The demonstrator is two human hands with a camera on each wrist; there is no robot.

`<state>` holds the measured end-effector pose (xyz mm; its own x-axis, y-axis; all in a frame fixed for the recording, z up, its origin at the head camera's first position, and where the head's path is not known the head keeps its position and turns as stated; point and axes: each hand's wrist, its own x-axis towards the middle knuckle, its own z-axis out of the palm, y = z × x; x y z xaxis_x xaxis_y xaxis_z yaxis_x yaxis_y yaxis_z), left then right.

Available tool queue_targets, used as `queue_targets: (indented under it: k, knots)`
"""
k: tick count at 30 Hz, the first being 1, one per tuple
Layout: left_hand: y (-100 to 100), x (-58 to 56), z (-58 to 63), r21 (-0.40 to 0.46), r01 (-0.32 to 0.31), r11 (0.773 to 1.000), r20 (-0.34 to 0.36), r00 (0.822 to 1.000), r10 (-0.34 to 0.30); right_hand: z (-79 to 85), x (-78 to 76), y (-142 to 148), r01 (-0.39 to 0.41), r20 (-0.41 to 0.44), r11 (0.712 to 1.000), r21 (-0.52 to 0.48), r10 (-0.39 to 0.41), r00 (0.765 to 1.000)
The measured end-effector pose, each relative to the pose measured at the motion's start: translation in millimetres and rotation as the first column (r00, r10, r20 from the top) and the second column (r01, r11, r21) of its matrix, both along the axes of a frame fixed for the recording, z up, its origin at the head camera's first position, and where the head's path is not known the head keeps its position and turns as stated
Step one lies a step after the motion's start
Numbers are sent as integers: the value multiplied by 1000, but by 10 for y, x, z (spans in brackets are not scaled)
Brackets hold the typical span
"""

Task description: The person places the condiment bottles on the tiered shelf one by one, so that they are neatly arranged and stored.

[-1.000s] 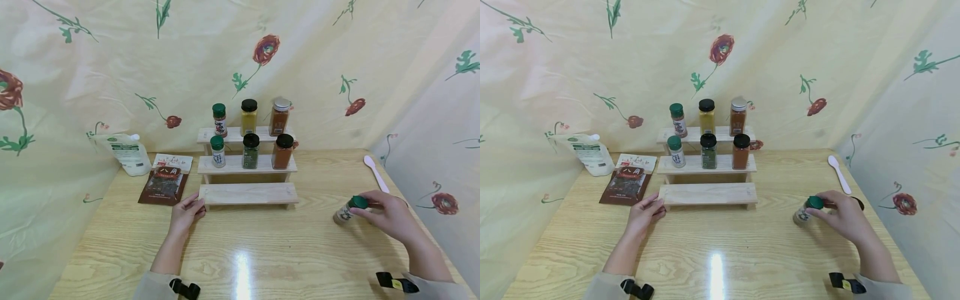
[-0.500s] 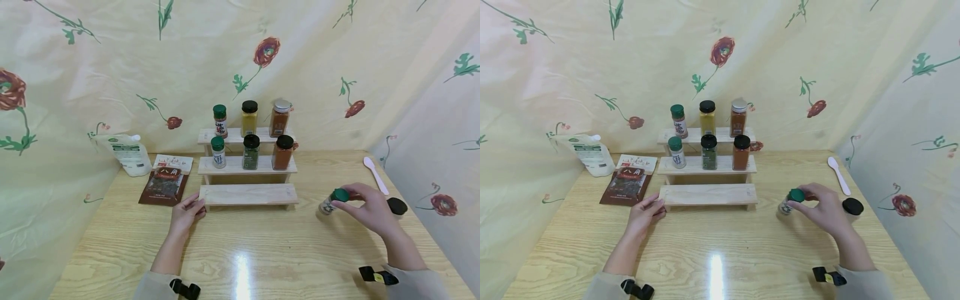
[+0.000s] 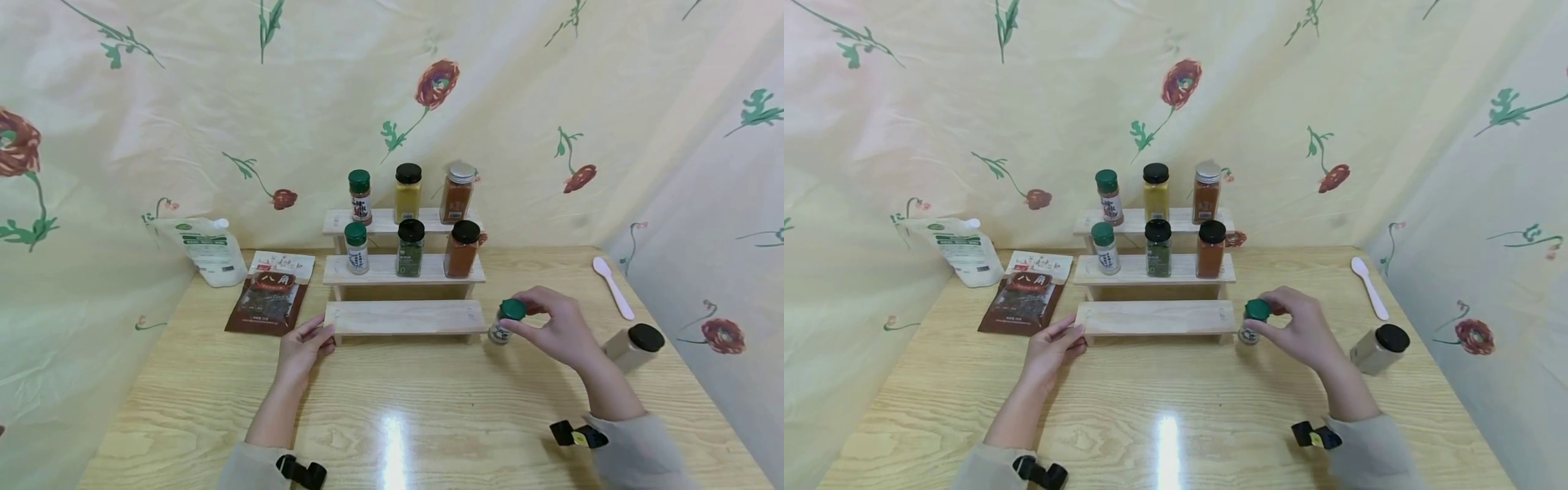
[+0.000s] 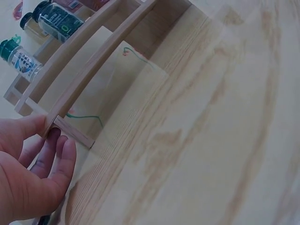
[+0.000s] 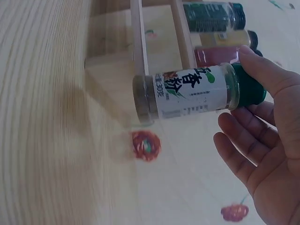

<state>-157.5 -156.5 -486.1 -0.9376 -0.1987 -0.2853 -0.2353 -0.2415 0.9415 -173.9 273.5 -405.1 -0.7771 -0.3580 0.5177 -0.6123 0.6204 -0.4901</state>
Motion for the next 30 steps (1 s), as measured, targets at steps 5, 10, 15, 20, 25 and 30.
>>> queue_targets:
  k: [5,10,15,20,25,30]
  knots:
    - [13,-7,-3,16,-14,1000,-1,1000,14,38,-38,-136,-25,-22,1000,-10,25,999]
    - [6,-4,-2,32,-24,999,-4,1000,24,112,-79,-250,-49,-45,997,-53,46,998]
    - [-4,-17,10,24,-12,1000,6,1000,11,167,-128,-357,-51,-14,995,-86,50,999]
    - [-1,-26,22,24,-5,1000,8,1000,5,165,-197,-469,-67,28,991,-119,71,997]
    - [1,-18,17,20,-12,1000,-7,1000,12,146,-243,-596,-81,51,990,-117,87,995]
    - [-2,-19,6,18,-11,1000,0,1000,11,134,-291,-745,-99,73,986,-136,110,991]
